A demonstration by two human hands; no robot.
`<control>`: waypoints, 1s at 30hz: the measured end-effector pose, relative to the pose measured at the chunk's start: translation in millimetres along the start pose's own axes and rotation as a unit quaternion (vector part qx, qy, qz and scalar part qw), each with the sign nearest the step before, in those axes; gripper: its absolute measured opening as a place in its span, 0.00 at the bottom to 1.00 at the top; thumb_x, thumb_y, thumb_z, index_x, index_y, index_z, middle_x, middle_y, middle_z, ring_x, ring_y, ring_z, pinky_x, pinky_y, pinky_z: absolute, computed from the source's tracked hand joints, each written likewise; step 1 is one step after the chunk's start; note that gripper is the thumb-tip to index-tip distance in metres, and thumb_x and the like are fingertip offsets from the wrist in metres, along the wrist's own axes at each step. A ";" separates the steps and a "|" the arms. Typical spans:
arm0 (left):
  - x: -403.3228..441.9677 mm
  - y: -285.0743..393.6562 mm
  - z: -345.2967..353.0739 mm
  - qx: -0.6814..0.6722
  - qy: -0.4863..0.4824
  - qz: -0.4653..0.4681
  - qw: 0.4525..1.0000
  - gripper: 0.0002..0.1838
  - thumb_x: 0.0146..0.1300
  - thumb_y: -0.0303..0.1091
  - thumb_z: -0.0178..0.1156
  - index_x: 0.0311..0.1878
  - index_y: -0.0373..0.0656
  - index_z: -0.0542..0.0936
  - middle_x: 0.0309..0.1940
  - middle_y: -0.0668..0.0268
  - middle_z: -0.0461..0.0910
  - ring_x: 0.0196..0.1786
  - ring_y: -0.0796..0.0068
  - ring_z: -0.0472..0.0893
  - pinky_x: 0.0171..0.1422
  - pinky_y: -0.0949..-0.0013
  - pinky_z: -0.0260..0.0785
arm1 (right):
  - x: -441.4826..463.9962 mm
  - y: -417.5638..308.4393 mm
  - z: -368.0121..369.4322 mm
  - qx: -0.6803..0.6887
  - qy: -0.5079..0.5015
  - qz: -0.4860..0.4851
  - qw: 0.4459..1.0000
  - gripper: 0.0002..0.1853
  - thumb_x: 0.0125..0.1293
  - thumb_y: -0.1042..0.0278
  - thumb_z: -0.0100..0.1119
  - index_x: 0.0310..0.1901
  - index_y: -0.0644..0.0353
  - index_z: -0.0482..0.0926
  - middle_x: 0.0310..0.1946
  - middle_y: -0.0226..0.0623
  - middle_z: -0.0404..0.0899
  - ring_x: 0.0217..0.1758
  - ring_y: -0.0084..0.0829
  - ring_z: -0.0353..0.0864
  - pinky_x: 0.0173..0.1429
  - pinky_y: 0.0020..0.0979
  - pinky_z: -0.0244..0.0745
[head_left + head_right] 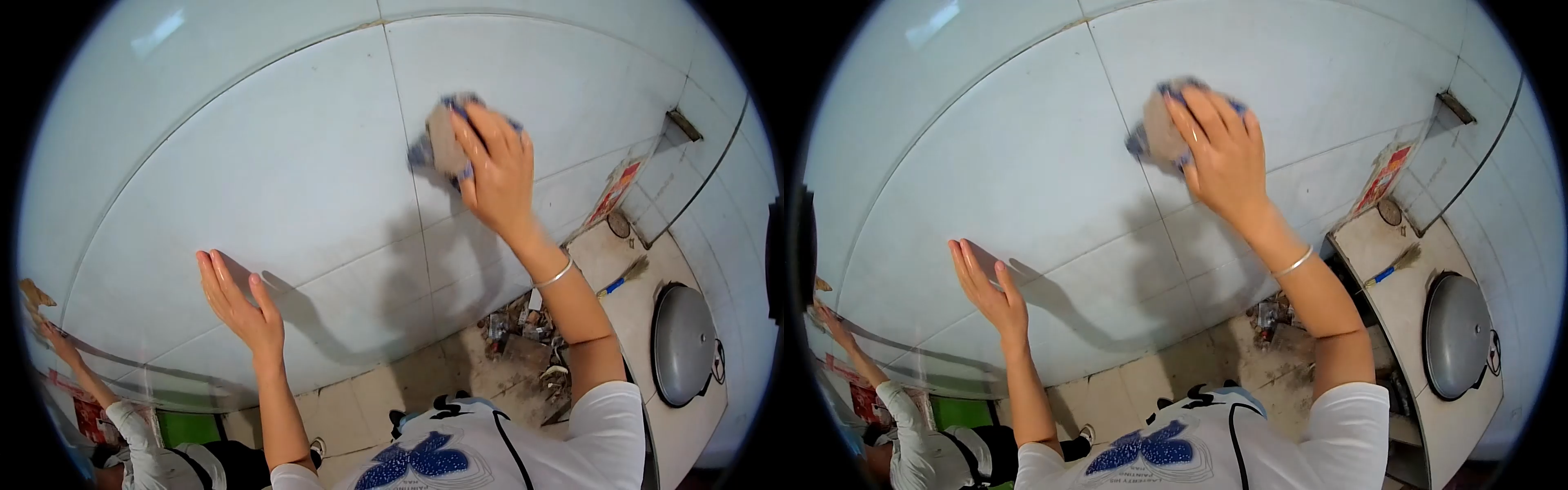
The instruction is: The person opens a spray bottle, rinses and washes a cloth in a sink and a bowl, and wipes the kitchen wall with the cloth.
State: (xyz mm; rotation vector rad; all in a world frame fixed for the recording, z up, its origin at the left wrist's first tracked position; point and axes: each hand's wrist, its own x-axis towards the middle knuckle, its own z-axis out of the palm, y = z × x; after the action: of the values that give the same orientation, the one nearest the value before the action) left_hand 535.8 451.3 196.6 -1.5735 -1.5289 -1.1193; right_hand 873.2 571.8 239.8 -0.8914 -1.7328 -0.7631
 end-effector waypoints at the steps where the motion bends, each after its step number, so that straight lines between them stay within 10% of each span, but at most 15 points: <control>1: 0.2 1.5 -0.9 0.000 -0.003 0.000 1.000 0.29 0.73 0.36 0.49 0.74 0.35 0.60 0.76 0.49 0.54 0.78 0.52 0.54 0.79 0.53 0.46 | 3.9 -0.1 1.2 0.001 -0.002 0.002 1.000 0.34 0.44 0.77 0.57 0.60 0.53 0.77 0.63 0.32 0.73 0.65 0.34 0.70 0.55 0.38 0.64; 30: 1.7 2.5 -10.2 0.007 -0.030 -0.012 0.999 0.28 0.73 0.37 0.46 0.73 0.36 0.62 0.75 0.53 0.58 0.77 0.56 0.58 0.78 0.48 0.45 | -38.6 29.9 18.6 0.036 -0.039 -0.016 0.998 0.33 0.47 0.78 0.55 0.62 0.61 0.73 0.67 0.44 0.68 0.71 0.49 0.64 0.72 0.50 0.58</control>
State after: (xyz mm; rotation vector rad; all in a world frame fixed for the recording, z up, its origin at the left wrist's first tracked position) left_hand 536.9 442.6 202.6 -1.5963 -1.5951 -1.0817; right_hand 898.1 594.7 200.1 -0.8558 -1.8352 -0.6895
